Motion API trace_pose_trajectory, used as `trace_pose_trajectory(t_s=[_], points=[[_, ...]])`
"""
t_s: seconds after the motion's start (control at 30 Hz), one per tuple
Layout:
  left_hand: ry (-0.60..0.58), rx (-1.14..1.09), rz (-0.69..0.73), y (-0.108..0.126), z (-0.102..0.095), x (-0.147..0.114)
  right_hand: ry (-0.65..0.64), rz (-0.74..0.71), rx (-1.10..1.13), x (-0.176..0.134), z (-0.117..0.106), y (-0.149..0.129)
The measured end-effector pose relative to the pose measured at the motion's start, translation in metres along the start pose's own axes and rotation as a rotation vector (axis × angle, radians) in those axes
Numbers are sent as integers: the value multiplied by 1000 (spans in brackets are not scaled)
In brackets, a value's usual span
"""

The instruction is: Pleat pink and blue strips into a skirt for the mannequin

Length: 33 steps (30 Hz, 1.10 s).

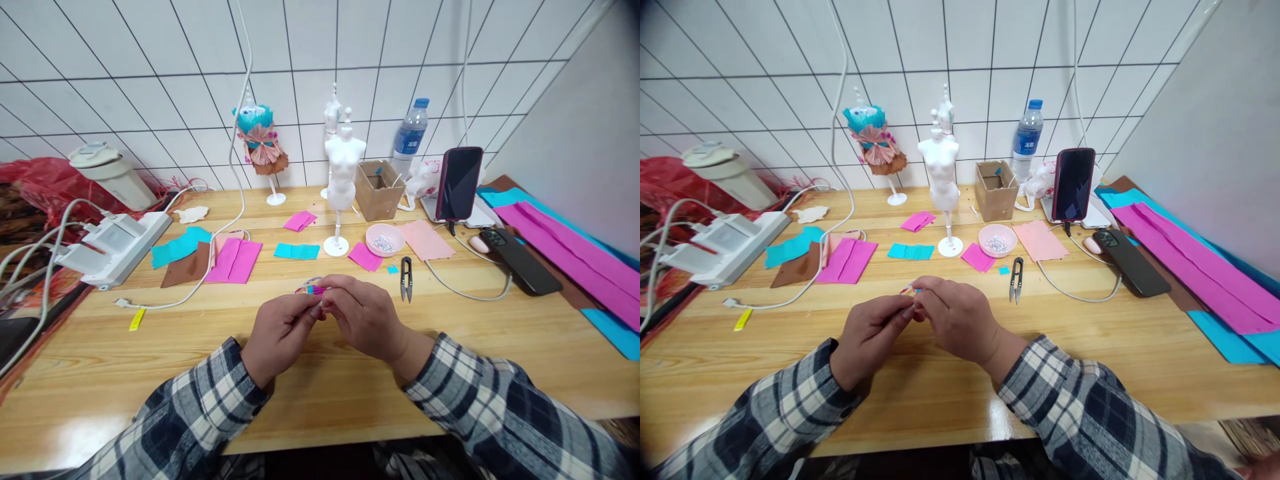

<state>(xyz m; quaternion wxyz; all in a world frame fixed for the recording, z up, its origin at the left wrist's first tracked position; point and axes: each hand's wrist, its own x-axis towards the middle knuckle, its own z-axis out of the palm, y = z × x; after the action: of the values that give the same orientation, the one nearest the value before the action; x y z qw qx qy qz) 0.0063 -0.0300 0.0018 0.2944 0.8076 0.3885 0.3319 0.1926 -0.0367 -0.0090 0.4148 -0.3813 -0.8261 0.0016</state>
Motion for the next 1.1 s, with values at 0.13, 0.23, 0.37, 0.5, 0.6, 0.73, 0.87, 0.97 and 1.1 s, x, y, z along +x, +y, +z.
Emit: trace_pose_trajectory(t_s=[0.13, 0.23, 0.37, 0.5, 0.6, 0.73, 0.87, 0.97, 1.1], points=[[111, -218, -9, -7, -14, 2, 133, 31, 120, 0, -3, 1], [176, 102, -8, -31, -40, 13, 157, 255, 346, 3, -7, 13], [130, 613, 8, -79, -70, 29, -47, 623, 620, 5, -9, 31], [28, 792, -109, -103, -77, 32, -192, 769, 699, 4, -5, 34], [132, 865, -178, -86, -71, 31, -227, 768, 699, 4, -3, 31], [125, 395, -154, -36, -46, 39, -195, 737, 630, 4, -1, 30], [-170, 152, -98, -7, -12, 47, -182, 749, 525, 5, -1, 33], [-164, 168, -40, -7, 3, 46, -198, 771, 489, 6, -1, 31], [-116, 218, -2, -12, 5, 40, -210, 763, 473, 7, 0, 26]])
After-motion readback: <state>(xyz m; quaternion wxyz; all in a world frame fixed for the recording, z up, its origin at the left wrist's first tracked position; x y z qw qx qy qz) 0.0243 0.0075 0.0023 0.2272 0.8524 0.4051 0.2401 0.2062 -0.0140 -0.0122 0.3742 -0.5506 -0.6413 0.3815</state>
